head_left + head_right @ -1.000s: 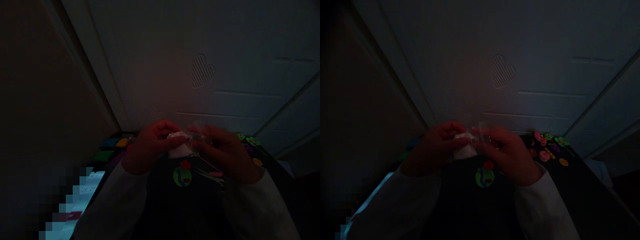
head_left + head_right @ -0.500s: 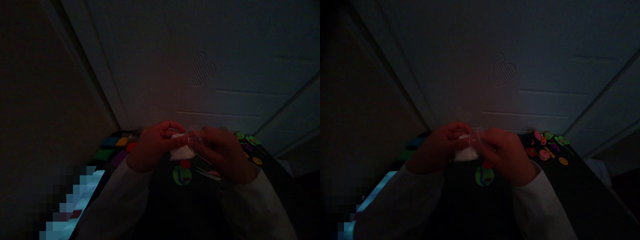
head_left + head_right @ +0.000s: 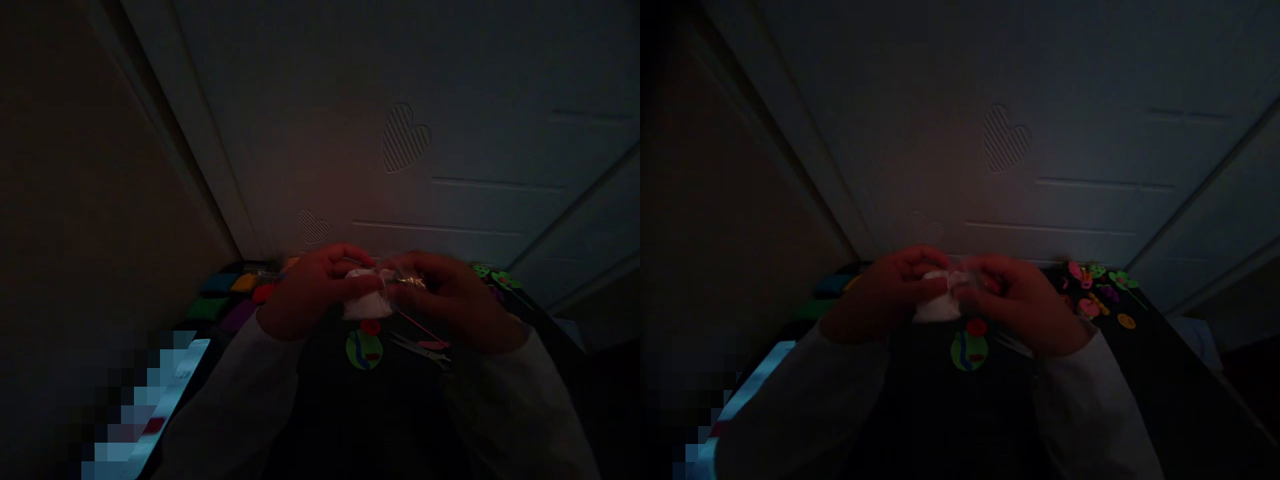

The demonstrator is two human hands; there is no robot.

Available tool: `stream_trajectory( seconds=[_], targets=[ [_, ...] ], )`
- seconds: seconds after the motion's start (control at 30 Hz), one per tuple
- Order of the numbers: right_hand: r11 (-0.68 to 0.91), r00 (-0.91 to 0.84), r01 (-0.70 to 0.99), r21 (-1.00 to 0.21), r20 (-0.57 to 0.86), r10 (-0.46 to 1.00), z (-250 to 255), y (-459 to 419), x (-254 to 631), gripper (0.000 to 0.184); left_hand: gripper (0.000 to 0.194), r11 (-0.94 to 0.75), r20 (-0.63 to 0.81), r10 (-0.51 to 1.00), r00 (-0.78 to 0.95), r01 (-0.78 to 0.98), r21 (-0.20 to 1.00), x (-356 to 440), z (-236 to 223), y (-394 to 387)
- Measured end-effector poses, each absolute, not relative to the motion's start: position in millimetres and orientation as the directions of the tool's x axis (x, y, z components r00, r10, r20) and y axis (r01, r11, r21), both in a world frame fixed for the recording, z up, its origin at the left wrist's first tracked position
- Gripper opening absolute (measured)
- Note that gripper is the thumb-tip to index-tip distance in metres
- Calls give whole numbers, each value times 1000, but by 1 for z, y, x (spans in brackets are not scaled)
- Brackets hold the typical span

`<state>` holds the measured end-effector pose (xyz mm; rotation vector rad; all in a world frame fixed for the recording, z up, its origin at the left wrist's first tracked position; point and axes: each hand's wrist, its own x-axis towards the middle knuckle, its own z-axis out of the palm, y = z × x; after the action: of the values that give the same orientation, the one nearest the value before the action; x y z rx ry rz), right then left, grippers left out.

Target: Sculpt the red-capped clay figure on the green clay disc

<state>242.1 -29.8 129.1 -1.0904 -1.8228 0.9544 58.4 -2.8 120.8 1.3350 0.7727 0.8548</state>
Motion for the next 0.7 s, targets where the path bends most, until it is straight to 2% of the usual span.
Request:
stream_trajectory(
  seconds=[0.13, 0.27, 0.33, 0.4, 0.47, 0.53, 0.57, 0.63, 0.7],
  targets=[
    [476, -310, 472, -742, 366, 877, 126, -28, 236, 22, 25, 30, 2, 873, 488, -58, 998, 55, 121, -1],
    [578, -355, 496, -648, 456, 816, 125, -28, 232, 18, 28, -28, -7, 882, 471, 68, 997, 53, 123, -1],
    [605, -353, 499, -620, 492, 796, 125, -28, 232, 16, 26, -29, -18, 874, 486, 90, 995, 53, 124, -1],
    [581, -309, 488, -651, 494, 813, 123, -27, 232, 16, 25, -23, -27, 873, 488, 98, 995, 53, 124, -1],
    [493, -224, 390, -778, 439, 870, 121, -25, 232, 13, 27, -26, -23, 885, 464, 99, 995, 51, 124, 0],
    [366, -127, 158, -917, 348, 929, 119, -22, 233, 10, 28, -18, -21, 897, 442, 84, 996, 48, 123, 2],
    [313, -86, 29, -949, 309, 947, 118, -20, 234, 9, 28, -14, -19, 902, 431, 74, 997, 46, 123, 3],
    [254, -27, -170, -952, 262, 965, 118, -16, 236, 6, 26, -13, -12, 914, 405, 59, 998, 41, 123, 5],
    [224, -9, -280, -934, 236, 972, 120, -13, 238, 6, 23, -24, 2, 926, 378, 52, 998, 37, 123, 8]
  ],
)
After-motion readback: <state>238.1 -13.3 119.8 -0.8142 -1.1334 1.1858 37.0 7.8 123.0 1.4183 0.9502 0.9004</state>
